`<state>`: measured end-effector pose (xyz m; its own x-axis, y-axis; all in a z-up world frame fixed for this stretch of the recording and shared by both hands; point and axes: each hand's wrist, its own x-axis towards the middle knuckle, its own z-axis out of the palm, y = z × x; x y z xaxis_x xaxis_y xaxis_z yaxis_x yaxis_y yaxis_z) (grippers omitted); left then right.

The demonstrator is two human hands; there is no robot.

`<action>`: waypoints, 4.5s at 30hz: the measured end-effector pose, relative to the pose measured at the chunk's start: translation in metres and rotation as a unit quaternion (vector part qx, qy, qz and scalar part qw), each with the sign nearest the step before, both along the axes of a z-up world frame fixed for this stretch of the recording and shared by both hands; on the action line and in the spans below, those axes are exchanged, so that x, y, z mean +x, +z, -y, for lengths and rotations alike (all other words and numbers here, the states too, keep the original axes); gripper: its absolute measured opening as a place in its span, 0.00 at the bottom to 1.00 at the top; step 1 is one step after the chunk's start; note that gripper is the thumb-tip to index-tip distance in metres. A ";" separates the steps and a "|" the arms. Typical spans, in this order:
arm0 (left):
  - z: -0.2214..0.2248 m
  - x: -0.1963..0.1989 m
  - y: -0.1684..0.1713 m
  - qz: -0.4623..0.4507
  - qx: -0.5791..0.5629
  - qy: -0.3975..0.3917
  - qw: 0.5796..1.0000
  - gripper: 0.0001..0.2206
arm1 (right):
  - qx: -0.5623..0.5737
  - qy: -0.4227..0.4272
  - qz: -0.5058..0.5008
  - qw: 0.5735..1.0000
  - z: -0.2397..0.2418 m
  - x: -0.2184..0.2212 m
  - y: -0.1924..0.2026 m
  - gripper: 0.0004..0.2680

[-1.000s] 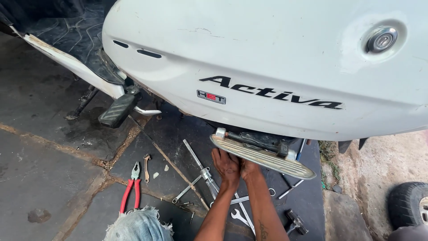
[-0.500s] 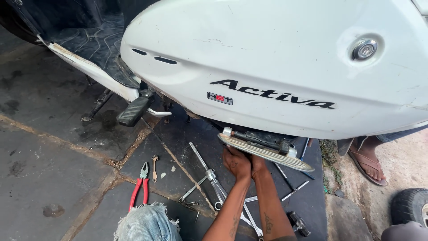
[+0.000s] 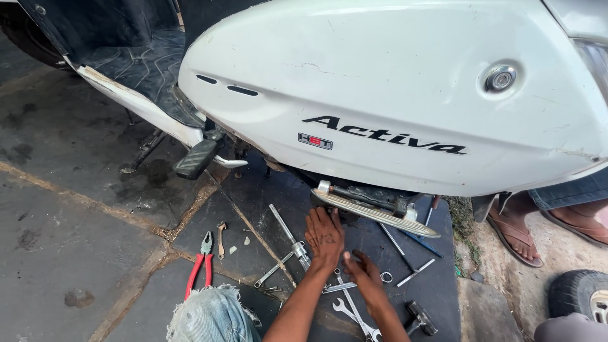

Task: Repairing the lower frame or kickstand area of a white Honda Activa scooter using various hand tools.

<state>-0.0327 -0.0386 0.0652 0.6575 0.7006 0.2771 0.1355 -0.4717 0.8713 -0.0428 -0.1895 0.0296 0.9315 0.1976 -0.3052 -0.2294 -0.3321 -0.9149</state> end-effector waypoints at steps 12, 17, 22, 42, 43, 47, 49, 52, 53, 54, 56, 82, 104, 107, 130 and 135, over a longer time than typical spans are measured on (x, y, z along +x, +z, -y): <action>0.033 0.019 0.010 0.141 0.006 0.103 0.985 0.15 | -0.246 0.054 0.006 0.968 0.118 -0.032 -0.095 0.27; 0.037 0.036 0.009 0.098 -0.178 0.121 0.972 0.21 | -0.173 0.035 0.007 0.984 0.084 -0.029 -0.068 0.27; 0.038 0.068 -0.008 0.081 -0.217 0.201 0.952 0.24 | -0.192 0.004 0.034 0.981 0.066 -0.032 -0.066 0.27; 0.030 0.013 0.015 0.060 -0.047 0.063 0.995 0.21 | -0.209 0.025 0.069 0.975 0.067 -0.035 -0.080 0.24; 0.033 0.019 0.015 0.085 -0.090 0.083 0.989 0.21 | -0.192 0.029 0.059 0.979 0.064 -0.034 -0.080 0.25; 0.041 0.047 0.008 0.125 -0.271 0.145 0.944 0.23 | -0.189 0.050 0.051 0.979 0.060 -0.035 -0.074 0.27; 0.025 0.054 0.025 0.107 -0.424 0.159 0.885 0.23 | -0.187 0.046 0.056 0.980 0.060 -0.036 -0.075 0.26; -0.001 0.087 -0.021 0.073 -0.663 0.132 0.733 0.25 | -0.190 0.043 0.055 0.979 0.058 -0.037 -0.070 0.27; -0.009 0.103 -0.049 0.060 -0.752 0.093 0.649 0.26 | -0.197 0.045 0.049 0.978 0.060 -0.036 -0.067 0.27; -0.006 0.098 -0.060 0.061 -0.753 0.092 0.649 0.26 | -0.197 0.045 0.051 0.978 0.059 -0.035 -0.064 0.27; 0.007 0.083 -0.086 0.021 -0.481 0.059 0.875 0.26 | -0.214 0.046 0.033 0.975 0.062 -0.039 -0.059 0.27; 0.011 0.041 0.009 0.028 -0.565 0.074 0.822 0.22 | -0.209 0.058 0.088 0.972 0.067 -0.038 -0.073 0.28; -0.004 0.092 -0.009 0.069 -0.726 0.106 0.675 0.24 | -0.219 0.094 0.089 0.967 0.068 -0.035 -0.088 0.26; 0.015 0.075 -0.049 0.031 -0.517 0.081 0.851 0.23 | -0.221 0.085 0.083 0.968 0.066 -0.043 -0.065 0.26; 0.000 0.085 -0.015 0.032 -0.615 0.189 0.765 0.27 | -0.218 0.113 0.084 0.966 0.055 -0.048 -0.062 0.26; -0.006 0.027 0.007 -0.046 -0.575 -0.004 0.817 0.33 | -0.283 0.085 0.071 0.953 0.074 -0.043 -0.081 0.25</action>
<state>-0.0061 -0.0321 0.0720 0.6446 0.4578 -0.6123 0.2271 0.6501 0.7251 -0.0858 -0.2638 -0.0512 0.9405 0.1903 -0.2816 -0.0163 -0.8023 -0.5967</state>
